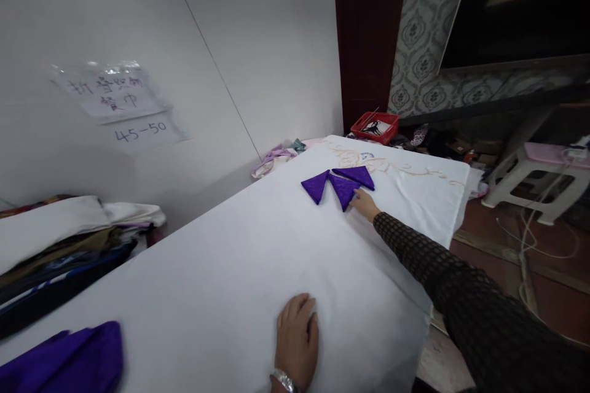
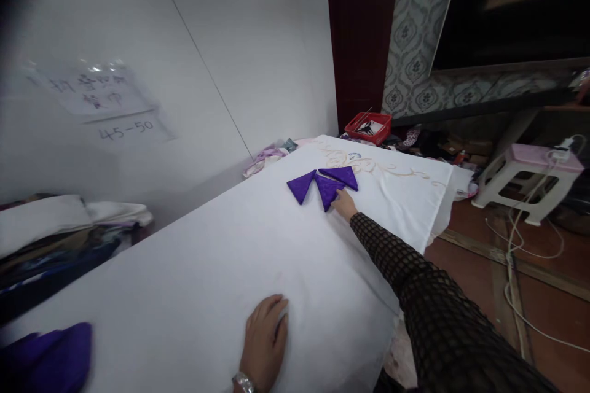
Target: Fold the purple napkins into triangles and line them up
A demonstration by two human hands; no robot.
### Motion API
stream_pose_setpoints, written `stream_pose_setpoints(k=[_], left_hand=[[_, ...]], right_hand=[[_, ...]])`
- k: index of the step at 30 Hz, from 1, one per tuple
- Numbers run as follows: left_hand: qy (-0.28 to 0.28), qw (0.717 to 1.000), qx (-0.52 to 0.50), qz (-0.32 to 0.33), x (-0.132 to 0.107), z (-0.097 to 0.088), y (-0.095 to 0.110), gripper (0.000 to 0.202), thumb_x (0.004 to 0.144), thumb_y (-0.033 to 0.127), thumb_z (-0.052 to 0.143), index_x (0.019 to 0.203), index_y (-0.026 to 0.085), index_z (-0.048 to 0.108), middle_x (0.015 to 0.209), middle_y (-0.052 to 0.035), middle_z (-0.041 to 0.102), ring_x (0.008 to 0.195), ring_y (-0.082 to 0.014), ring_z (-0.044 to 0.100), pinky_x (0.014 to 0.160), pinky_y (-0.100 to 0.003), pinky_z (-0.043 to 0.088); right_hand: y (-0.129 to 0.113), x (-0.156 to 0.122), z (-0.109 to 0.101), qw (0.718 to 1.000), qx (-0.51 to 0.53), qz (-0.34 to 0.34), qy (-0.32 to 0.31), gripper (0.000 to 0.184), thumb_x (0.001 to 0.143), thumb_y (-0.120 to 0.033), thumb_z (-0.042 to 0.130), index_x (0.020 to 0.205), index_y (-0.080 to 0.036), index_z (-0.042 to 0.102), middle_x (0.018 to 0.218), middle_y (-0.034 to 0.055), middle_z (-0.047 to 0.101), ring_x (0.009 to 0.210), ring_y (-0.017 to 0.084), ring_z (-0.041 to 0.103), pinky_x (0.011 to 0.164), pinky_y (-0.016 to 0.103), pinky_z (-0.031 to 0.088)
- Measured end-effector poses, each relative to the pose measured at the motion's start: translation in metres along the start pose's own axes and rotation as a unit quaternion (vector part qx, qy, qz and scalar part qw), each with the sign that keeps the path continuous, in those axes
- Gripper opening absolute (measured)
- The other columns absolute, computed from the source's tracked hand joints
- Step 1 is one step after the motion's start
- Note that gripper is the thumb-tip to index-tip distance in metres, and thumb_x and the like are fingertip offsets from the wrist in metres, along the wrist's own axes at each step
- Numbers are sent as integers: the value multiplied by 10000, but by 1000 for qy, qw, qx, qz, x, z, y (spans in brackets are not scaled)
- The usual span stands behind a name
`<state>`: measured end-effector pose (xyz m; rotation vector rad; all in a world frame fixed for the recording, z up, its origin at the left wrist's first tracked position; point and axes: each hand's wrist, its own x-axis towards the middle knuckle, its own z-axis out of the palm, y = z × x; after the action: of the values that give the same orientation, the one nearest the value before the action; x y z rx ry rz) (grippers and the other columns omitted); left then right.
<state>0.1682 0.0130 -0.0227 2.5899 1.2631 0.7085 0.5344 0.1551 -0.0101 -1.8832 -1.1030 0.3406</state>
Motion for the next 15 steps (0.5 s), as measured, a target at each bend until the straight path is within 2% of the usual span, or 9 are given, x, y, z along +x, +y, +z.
stream_pose_setpoints(k=[4, 10, 15], left_hand=[[-2, 1000, -5, -4, 0, -1, -1, 304, 820, 217, 469, 1059, 244, 654, 1116, -59, 643, 1052, -224, 582, 870, -423, 497], [12, 1000, 9, 8, 0, 2, -3, 297, 816, 231, 480, 1051, 244, 661, 1102, -62, 658, 1034, -231, 598, 848, -420, 511], [9, 999, 29, 27, -3, 7, -10, 299, 819, 230, 480, 1053, 245, 665, 1113, -71, 661, 1045, -234, 602, 844, -415, 520]], right_hand=[[-3, -11, -7, 992, -61, -105, -25, 381, 727, -123, 569, 1096, -163, 652, 1277, 122, 554, 1221, 258, 457, 1053, 416, 322], [-14, -18, -4, 963, -131, -227, -66, 312, 744, -107, 571, 1028, -158, 690, 1177, 116, 623, 1145, 239, 515, 1018, 380, 355], [-21, -14, -3, 947, -171, -260, -80, 290, 756, -79, 528, 964, -170, 709, 1104, 86, 665, 1080, 220, 561, 981, 346, 386]])
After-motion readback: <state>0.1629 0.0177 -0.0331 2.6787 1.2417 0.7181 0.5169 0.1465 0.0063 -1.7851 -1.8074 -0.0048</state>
